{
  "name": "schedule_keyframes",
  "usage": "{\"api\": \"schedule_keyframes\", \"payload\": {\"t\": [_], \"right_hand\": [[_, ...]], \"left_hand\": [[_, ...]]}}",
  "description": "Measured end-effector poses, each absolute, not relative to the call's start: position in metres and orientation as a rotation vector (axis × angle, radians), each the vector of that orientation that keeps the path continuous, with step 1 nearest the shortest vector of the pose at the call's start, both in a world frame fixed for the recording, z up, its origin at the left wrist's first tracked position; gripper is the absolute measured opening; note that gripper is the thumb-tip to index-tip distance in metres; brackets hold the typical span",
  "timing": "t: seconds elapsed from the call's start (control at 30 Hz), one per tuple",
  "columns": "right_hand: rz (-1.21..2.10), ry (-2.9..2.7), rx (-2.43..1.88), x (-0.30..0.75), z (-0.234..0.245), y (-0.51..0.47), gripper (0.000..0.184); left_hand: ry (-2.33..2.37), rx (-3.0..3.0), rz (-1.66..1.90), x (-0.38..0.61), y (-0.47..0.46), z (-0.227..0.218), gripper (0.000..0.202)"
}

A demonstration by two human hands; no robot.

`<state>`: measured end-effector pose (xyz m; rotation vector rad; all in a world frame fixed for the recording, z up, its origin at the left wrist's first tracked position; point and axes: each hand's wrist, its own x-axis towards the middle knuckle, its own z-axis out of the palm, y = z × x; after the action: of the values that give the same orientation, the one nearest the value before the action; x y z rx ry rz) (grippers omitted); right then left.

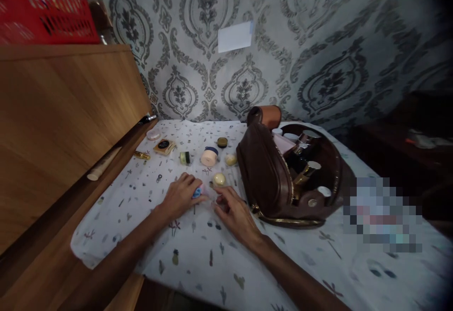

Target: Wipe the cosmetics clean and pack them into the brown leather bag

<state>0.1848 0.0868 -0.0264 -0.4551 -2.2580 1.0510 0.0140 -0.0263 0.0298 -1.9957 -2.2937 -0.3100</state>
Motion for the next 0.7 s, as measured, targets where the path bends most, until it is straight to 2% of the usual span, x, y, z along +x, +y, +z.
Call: {"api": "schedule_keyframes", "payload": {"t": [0.2,0.4,0.6,0.7], "right_hand": [[1.022,-2.333,-0.426,0.187,-0.025,0.087,0.040],[0.998,-2.421,-0.392,0.189,-0.019,0.086,0.026],[0.981,-2.446,-0.419,0.190,-0.012,0.082,0.022],[0.962,-2.465,-0.432,0.191,-0.009,0.082,0.021]], "left_hand": [[-2.439,-1.832,-0.445,-0.014,-0.013,0.036,0.031],[-2.671,-1.238,-0.225,-0.125,-0.027,0.056,0.038],[-2.683,-1.359,-0.066,-0.145,-0.057,0.067,0.032],[-2.519,-1.450,0.068,-0.140,-0.065,0.070,0.044]]}}
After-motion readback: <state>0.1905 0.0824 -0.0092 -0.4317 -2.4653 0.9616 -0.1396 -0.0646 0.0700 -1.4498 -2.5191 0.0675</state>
